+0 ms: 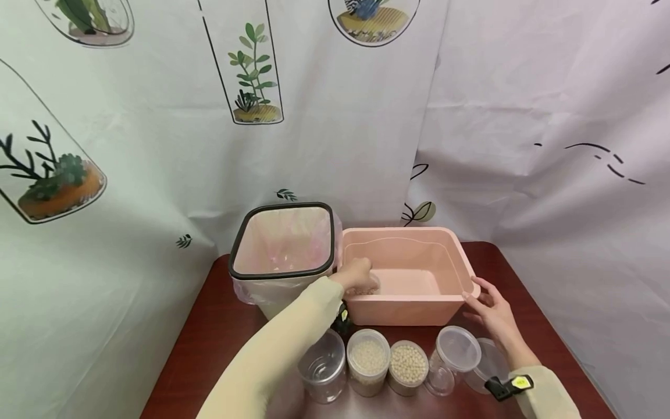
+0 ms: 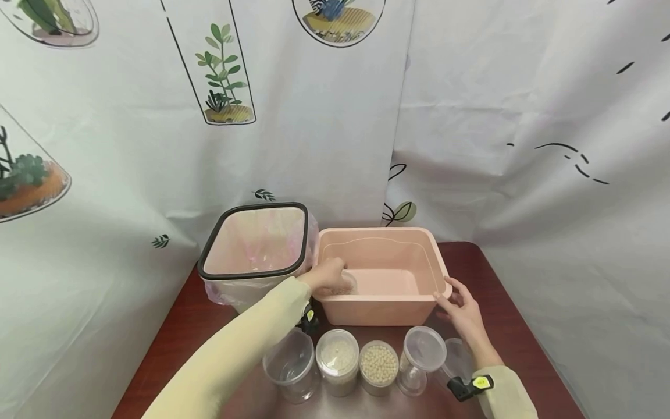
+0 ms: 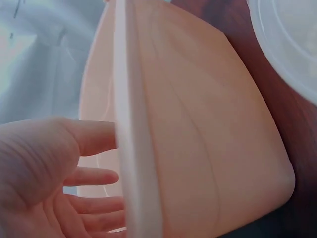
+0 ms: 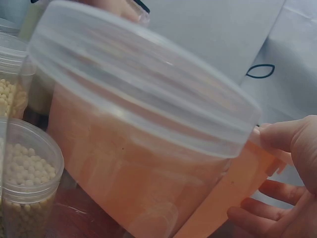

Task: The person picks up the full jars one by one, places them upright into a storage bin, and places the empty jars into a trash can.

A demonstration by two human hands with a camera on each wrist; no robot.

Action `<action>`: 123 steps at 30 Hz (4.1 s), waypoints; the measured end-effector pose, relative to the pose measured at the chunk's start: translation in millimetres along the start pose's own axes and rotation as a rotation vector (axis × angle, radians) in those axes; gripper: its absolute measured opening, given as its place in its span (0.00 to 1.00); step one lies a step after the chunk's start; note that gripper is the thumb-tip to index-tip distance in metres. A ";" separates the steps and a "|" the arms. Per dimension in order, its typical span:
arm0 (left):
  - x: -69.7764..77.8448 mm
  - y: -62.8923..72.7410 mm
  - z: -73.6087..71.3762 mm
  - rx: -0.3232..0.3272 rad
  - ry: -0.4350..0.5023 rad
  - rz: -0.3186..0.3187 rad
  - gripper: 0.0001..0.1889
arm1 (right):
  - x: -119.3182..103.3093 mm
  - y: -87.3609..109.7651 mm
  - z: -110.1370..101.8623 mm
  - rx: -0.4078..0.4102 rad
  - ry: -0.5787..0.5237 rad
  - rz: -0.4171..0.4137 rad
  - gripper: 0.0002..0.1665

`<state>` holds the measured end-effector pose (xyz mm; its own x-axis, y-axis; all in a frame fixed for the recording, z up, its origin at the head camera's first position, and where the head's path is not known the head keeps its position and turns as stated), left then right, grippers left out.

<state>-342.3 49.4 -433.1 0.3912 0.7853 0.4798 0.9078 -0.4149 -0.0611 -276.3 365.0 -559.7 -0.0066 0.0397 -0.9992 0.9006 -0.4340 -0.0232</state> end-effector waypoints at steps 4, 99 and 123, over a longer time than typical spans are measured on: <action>4.4 0.2 -8.9 0.063 0.018 0.018 0.17 | 0.9 -1.4 -3.0 0.022 -0.004 0.007 0.45; 39.5 159.4 32.0 0.230 -0.461 0.334 0.56 | 8.7 0.7 -6.5 0.044 0.102 -0.013 0.47; 40.6 154.8 22.2 0.426 -0.372 0.353 0.48 | 0.1 2.3 -1.8 0.019 0.063 -0.028 0.45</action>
<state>-182.5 27.3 -442.5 0.6329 0.7733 0.0383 0.6659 -0.5185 -0.5364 -273.5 365.6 -559.8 -0.0038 0.1080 -0.9941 0.8918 -0.4493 -0.0523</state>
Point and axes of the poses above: each hand's wrist, its own y-axis away from the middle knuckle, its own z-axis out of the palm, x = y × z, the point moved 8 cm from there along -y, towards the middle knuckle, and after that the axes turned 14 degrees about x, right-handed, at the moved point
